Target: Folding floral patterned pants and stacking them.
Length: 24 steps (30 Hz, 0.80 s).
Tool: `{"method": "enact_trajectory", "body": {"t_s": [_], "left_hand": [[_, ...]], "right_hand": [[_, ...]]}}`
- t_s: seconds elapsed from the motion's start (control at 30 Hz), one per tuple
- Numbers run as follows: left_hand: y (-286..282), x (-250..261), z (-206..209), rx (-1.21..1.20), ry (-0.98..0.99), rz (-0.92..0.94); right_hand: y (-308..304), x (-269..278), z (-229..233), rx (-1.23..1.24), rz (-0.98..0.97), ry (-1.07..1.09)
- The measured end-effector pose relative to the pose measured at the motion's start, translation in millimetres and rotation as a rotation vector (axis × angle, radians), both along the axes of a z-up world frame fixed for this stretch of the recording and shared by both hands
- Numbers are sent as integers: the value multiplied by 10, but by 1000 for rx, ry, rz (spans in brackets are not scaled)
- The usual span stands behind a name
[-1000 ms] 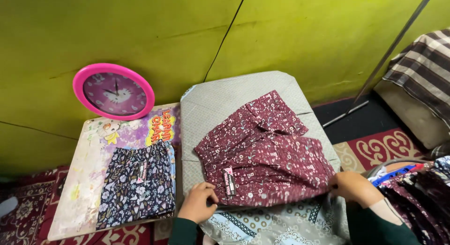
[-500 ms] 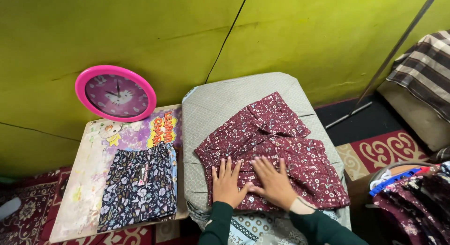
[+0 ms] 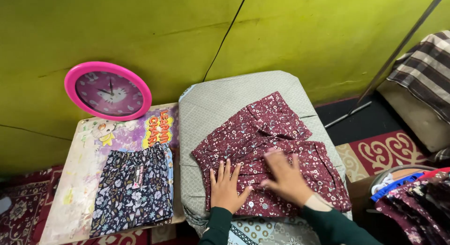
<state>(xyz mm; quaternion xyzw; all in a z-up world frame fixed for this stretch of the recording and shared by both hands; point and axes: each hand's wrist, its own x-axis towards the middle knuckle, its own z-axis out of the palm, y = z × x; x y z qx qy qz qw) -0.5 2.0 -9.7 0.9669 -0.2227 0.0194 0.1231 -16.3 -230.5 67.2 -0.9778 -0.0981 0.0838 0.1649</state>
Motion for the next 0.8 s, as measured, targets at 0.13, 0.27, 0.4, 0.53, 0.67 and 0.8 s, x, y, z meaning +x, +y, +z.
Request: {"method": "enact_trajectory", "body": {"t_s": [0.13, 0.27, 0.4, 0.53, 0.67, 0.8], "left_hand": [[26, -7, 80, -26, 13, -9], [43, -5, 296, -66, 135, -28], [50, -25, 373, -170, 149, -24], [69, -14, 423, -258, 132, -5], [124, -28, 532, -279, 266, 22], [203, -38, 616, -200, 309, 18]], "right_hand": [[-99, 321, -725, -641, 182, -839], [-628, 613, -650, -112, -115, -161], [-1202, 673, -984, -143, -265, -435], [-1323, 623, -967, -207, -139, -553], [-1306, 317, -501, -223, -109, -407], [-1306, 90, -190, -435, -39, 310]]}}
